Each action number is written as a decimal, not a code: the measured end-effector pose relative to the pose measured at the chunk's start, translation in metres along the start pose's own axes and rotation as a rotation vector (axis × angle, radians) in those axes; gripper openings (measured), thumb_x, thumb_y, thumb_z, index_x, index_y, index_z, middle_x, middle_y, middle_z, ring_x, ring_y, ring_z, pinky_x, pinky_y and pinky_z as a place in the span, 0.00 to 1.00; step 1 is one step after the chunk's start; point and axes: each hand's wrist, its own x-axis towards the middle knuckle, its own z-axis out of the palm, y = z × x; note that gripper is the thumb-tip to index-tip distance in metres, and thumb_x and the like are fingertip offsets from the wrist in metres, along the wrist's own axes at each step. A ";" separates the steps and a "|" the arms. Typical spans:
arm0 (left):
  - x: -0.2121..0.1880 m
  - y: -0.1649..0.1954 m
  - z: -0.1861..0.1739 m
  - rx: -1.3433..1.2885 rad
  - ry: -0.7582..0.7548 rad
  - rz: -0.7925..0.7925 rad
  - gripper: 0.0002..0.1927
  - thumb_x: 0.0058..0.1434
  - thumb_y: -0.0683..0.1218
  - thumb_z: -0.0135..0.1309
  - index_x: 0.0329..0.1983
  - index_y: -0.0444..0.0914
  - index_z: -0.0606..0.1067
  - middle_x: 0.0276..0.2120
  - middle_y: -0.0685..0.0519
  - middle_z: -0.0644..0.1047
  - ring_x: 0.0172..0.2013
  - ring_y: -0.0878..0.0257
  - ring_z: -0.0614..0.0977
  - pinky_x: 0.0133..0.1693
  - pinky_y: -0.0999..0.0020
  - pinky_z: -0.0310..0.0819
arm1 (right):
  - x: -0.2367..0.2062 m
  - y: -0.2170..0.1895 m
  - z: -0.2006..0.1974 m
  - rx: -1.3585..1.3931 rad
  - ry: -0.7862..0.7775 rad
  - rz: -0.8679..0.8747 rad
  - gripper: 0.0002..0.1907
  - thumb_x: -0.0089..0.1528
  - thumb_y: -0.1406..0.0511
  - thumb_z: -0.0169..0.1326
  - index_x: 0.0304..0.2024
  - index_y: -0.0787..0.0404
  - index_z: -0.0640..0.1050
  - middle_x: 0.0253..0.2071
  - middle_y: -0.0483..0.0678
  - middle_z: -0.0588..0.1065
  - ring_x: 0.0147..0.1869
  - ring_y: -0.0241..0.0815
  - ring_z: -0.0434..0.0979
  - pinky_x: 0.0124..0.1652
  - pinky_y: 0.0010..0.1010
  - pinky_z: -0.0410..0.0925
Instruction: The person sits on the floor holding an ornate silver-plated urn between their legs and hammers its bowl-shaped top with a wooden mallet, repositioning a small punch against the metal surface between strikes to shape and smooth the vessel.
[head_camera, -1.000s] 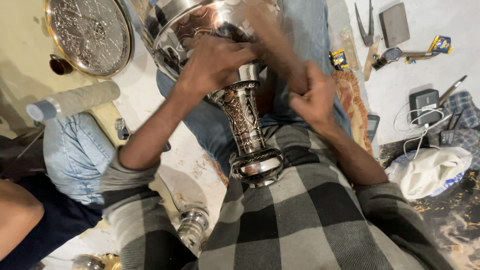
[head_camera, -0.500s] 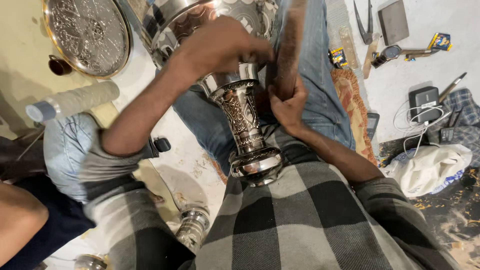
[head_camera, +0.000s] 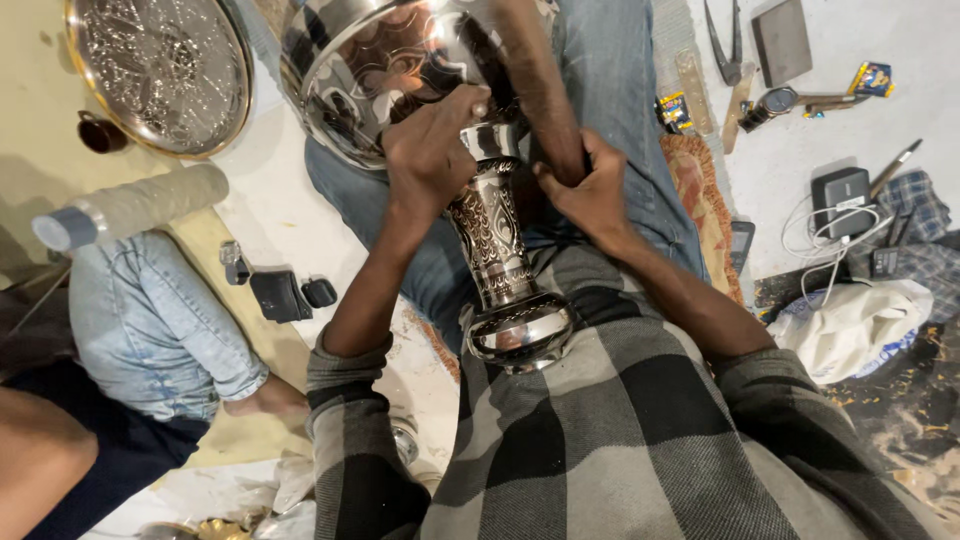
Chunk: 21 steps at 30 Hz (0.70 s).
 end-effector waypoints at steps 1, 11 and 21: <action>0.001 0.000 0.001 0.008 0.003 0.016 0.26 0.51 0.26 0.50 0.52 0.36 0.78 0.43 0.49 0.83 0.37 0.57 0.87 0.38 0.63 0.83 | 0.003 -0.006 -0.006 0.004 -0.011 -0.024 0.14 0.56 0.70 0.68 0.40 0.68 0.77 0.31 0.48 0.77 0.35 0.32 0.73 0.36 0.28 0.69; -0.001 -0.005 0.008 0.095 -0.045 0.038 0.21 0.49 0.29 0.53 0.45 0.37 0.81 0.31 0.49 0.81 0.30 0.55 0.84 0.31 0.58 0.78 | 0.029 -0.082 -0.105 -0.537 -0.154 -0.336 0.16 0.50 0.70 0.60 0.39 0.66 0.72 0.26 0.53 0.71 0.29 0.49 0.73 0.32 0.41 0.65; -0.015 -0.006 0.011 0.018 0.061 -0.018 0.25 0.49 0.28 0.51 0.51 0.34 0.78 0.39 0.44 0.82 0.35 0.51 0.85 0.35 0.57 0.81 | 0.026 -0.099 -0.104 -0.198 -0.105 -0.267 0.11 0.55 0.70 0.57 0.36 0.65 0.69 0.25 0.54 0.67 0.24 0.49 0.68 0.27 0.37 0.63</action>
